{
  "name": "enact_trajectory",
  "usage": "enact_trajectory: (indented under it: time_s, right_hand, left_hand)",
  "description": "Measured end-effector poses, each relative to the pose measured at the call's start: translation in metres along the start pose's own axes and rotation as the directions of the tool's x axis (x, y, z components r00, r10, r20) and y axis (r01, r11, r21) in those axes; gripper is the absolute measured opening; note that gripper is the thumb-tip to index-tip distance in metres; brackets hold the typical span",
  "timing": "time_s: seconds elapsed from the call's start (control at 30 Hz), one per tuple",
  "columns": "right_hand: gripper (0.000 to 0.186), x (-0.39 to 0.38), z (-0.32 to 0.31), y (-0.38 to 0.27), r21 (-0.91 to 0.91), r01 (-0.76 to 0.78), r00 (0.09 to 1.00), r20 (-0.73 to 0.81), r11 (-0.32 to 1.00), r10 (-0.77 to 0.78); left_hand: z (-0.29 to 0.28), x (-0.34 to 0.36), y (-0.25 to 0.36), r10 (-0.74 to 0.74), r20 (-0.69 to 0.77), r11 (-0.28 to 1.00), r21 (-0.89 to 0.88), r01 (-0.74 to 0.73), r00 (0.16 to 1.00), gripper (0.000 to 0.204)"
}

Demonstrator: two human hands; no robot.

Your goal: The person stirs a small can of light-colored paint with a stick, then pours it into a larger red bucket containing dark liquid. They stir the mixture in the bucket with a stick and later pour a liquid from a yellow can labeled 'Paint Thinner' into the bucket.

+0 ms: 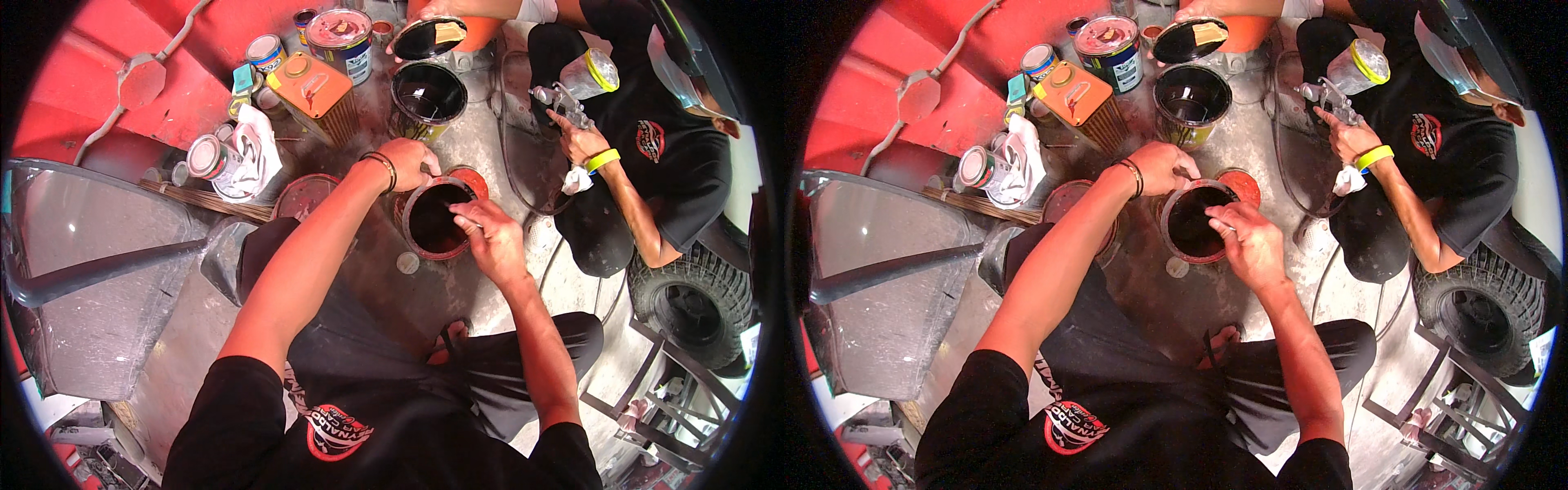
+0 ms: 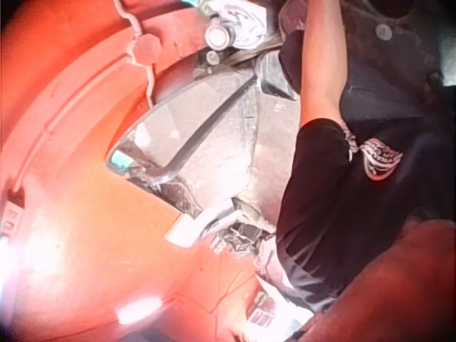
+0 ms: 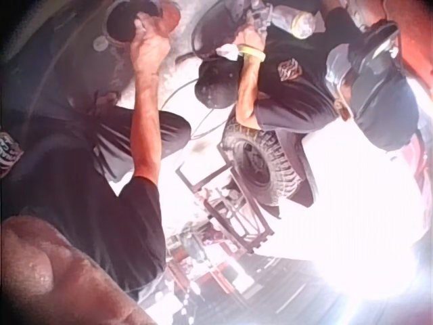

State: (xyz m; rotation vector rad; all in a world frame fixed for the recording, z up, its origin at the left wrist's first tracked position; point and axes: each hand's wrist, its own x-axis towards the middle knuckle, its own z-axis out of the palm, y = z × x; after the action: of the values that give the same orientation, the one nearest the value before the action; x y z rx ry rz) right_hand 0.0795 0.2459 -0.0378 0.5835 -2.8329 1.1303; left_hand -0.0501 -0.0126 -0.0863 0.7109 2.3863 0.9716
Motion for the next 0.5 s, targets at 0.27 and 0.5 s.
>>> enact_trajectory:
  time_s: [0.27, 0.5]
  right_hand:
    - [0.014, -0.007, -0.016, 0.001, -0.167, -0.032, 0.979, 0.195, 0.985, 0.065]
    - [0.015, -0.004, -0.024, -0.010, -0.403, -0.029, 0.997, 0.055, 0.915, 0.056]
  left_hand:
    - [-0.005, -0.001, 0.005, 0.009, 0.041, 1.000, -0.010, -0.009, 0.999, 0.035]
    - [0.004, -0.005, 0.010, 0.034, 0.067, 0.999, -0.033, -0.032, 0.997, 0.035]
